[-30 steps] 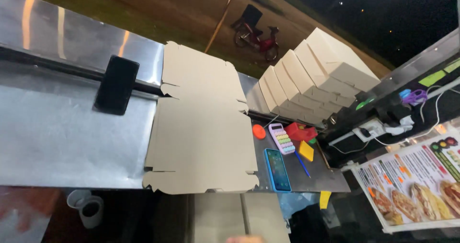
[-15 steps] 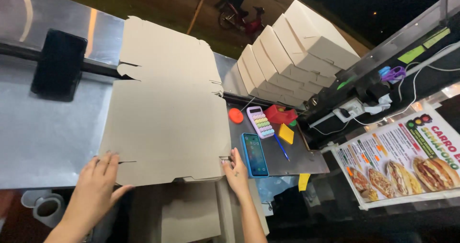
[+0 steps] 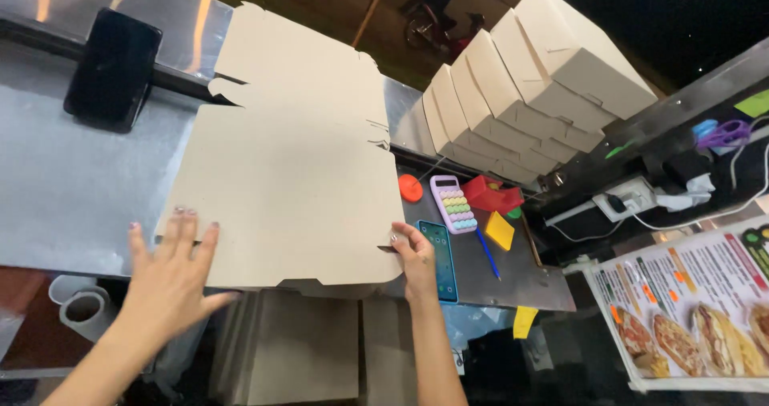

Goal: The person assembles flat cardboard boxes by folding and tucking the side flaps to form a rectangular container. They repeat this process for several boxes, stacking the completed ones on the right side of the metal counter.

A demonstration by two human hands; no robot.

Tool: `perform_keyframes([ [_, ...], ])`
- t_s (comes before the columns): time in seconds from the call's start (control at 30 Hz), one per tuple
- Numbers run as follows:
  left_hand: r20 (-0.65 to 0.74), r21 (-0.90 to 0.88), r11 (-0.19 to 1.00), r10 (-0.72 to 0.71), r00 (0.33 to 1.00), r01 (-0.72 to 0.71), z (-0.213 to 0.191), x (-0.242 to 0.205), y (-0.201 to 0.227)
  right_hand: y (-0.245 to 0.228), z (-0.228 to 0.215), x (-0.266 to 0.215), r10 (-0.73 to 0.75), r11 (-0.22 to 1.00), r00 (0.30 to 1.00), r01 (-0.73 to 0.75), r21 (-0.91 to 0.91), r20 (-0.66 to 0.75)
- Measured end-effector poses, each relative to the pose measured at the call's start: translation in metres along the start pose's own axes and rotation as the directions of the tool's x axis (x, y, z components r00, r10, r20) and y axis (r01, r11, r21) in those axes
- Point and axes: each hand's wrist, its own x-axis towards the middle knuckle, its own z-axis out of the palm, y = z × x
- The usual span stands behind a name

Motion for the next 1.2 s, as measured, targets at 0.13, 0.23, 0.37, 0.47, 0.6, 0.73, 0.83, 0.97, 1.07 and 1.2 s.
perform_keyframes([
  [0.13, -0.232, -0.061, 0.991, 0.099, 0.968, -0.116, -0.041, 0.016, 0.028, 0.014, -0.005, 0.008, 0.089, 0.986, 0.994, -0.096, 0.136, 0.060],
  [0.23, -0.322, -0.177, 0.932, 0.248, 0.914, -0.316, -0.002, 0.023, 0.036, 0.017, -0.017, -0.006, -0.412, 0.600, 0.879, 0.461, -0.653, 0.242],
  [0.37, -0.336, -0.166, 0.914, 0.300, 0.893, -0.370, 0.014, 0.019, 0.028, -0.027, 0.038, -0.087, -0.313, 0.111, 0.747, 0.643, -0.758, 0.587],
  [0.47, -0.382, -0.183, 0.896, 0.314, 0.869, -0.405, 0.009, 0.021, 0.020, -0.021, 0.045, -0.087, -0.289, -0.106, 0.711, 0.641, -0.760, 0.641],
  [0.6, -0.198, -0.325, 0.840, 0.388, 0.900, -0.434, 0.013, 0.011, 0.016, -0.025, 0.040, -0.086, -0.158, -0.115, 0.759, 0.621, -0.775, 0.631],
  [0.73, 0.057, -0.568, 0.754, 0.435, 0.898, -0.329, 0.009, 0.049, 0.001, -0.027, 0.056, -0.055, 0.094, -0.223, 0.765, 0.640, -0.735, 0.638],
  [0.83, 0.245, -0.613, 0.743, 0.502, 0.829, -0.269, -0.002, 0.088, -0.015, -0.028, 0.074, -0.016, 0.132, 0.017, 0.714, 0.692, -0.722, 0.687],
  [0.97, 0.340, -0.525, 0.814, 0.467, 0.816, -0.247, 0.017, 0.110, -0.008, -0.075, 0.129, -0.023, 0.298, 0.187, 0.821, 0.451, -0.873, 0.488],
  [1.07, 0.177, -0.500, 0.832, 0.371, 0.912, -0.241, 0.031, 0.103, -0.002, -0.052, 0.140, -0.005, 0.289, 0.150, 0.842, 0.431, -0.890, 0.456],
  [1.2, -0.072, -0.299, 0.922, 0.234, 0.969, -0.245, -0.009, 0.091, 0.000, -0.004, 0.150, -0.008, -0.305, -0.004, 0.709, 0.666, -0.746, 0.635],
])
